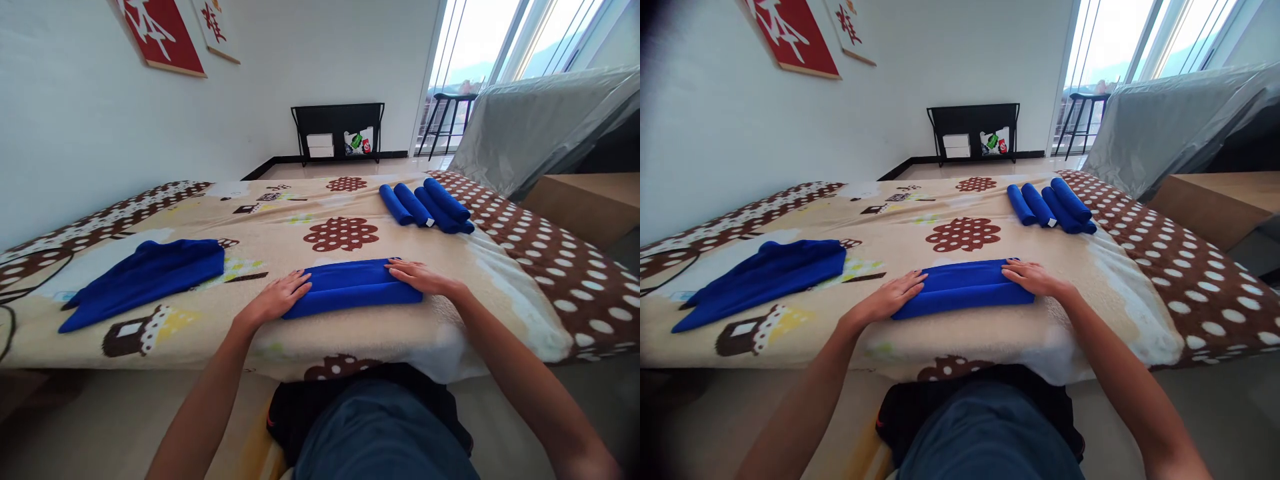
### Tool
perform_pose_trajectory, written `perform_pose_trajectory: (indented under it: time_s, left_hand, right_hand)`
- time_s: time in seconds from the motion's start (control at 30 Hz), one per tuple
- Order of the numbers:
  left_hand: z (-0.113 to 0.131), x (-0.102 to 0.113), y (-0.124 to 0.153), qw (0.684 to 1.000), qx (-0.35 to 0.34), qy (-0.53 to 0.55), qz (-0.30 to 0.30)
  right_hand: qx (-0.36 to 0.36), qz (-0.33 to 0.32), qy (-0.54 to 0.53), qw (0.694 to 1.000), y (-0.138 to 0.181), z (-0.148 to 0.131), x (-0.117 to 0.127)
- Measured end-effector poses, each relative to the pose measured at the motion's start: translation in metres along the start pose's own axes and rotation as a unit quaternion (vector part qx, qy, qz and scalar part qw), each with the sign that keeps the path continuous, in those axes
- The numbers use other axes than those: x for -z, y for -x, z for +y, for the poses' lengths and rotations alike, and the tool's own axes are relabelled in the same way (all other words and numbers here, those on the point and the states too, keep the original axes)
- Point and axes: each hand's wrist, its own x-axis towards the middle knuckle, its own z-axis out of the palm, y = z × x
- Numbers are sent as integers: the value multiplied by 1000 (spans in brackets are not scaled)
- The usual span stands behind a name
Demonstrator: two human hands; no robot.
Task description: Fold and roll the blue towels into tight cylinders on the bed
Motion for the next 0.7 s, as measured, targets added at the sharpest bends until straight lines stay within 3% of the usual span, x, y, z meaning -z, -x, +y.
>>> perform_pose_trajectory:
  time_s: [0.07, 0.17, 0.27, 0.37, 0.5, 0.7]
  left_hand:
    - [1, 2, 8, 999, 12, -23, 30]
    - [17, 5, 25, 990, -17, -71, 124]
    - [31, 7, 52, 974, -101, -82, 184]
    - [35, 2, 77, 969, -138, -93, 183]
    - [38, -14, 83, 973, -106, -103, 175]
    - [51, -28, 60, 964, -12, -168, 204]
  right_hand:
    - [-20, 19, 17, 999, 6, -2, 1]
    - [-11, 91, 50, 995, 19, -20, 1]
    - [71, 164, 59, 982, 40, -40, -1]
    - [145, 196, 73, 967, 64, -52, -10]
    - [144, 217, 119, 958, 80, -55, -31]
    - [92, 234, 156, 955, 67, -58, -45]
